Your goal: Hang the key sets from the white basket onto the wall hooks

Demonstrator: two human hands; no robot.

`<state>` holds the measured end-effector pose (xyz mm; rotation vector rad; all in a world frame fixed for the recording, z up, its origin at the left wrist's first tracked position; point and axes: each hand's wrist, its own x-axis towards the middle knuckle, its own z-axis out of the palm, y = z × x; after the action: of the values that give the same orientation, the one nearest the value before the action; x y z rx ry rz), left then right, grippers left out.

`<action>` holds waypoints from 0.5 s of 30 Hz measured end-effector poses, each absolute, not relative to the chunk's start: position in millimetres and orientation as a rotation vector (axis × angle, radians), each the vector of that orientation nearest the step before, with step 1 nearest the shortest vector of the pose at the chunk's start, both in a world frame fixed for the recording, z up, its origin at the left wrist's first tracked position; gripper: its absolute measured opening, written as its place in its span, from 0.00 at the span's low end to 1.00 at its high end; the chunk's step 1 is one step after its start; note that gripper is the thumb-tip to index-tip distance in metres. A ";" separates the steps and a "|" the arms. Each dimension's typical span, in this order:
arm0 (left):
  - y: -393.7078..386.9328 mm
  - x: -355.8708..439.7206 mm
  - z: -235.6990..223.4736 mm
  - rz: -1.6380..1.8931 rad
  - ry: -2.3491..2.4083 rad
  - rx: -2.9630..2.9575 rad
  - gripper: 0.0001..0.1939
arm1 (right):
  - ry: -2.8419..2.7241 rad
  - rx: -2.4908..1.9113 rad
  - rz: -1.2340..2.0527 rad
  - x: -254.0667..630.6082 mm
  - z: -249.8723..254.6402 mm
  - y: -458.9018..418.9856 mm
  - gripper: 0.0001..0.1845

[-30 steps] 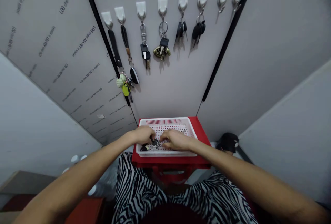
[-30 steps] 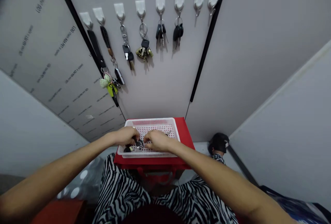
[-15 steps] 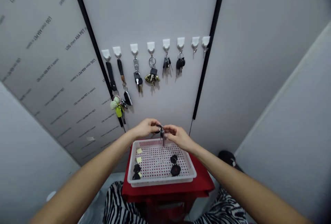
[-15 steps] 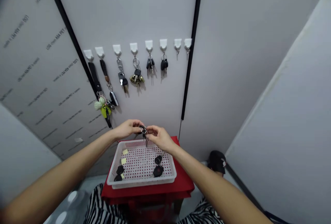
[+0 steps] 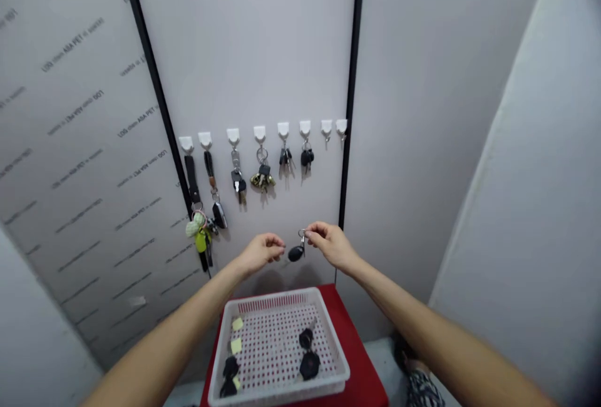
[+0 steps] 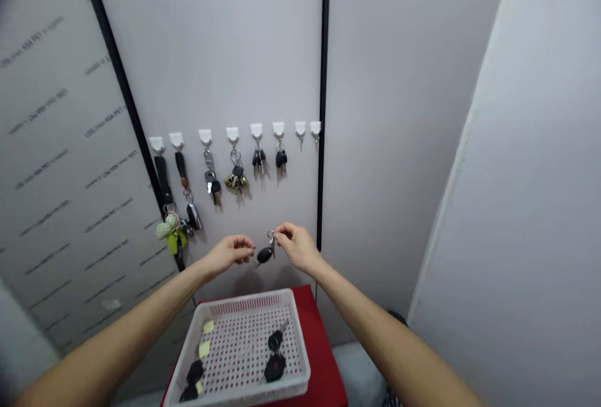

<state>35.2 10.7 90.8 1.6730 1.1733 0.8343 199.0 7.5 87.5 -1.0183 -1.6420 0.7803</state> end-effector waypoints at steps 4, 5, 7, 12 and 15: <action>15.2 58.4 119.6 0.924 1.100 1.733 0.07 | -1.605 -1.030 0.663 212.0 129.5 20.8 0.07; 17.0 65.9 128.2 0.954 1.071 1.762 0.08 | -1.576 -1.025 0.642 214.8 141.4 23.7 0.07; 21.2 81.2 145.2 1.017 1.021 1.844 0.11 | -1.499 -1.002 0.615 219.9 165.4 29.5 0.06; 32.2 112.2 177.9 1.202 1.022 2.089 0.14 | -1.288 -0.947 0.549 232.7 215.1 50.3 0.04; 34.4 121.9 189.1 1.265 1.071 2.155 0.14 | -1.230 -1.015 0.441 239.5 232.5 67.2 0.03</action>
<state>121.9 34.4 189.1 2.1549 1.0708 1.2654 239.5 67.2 232.5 -1.0151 -1.2302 0.4414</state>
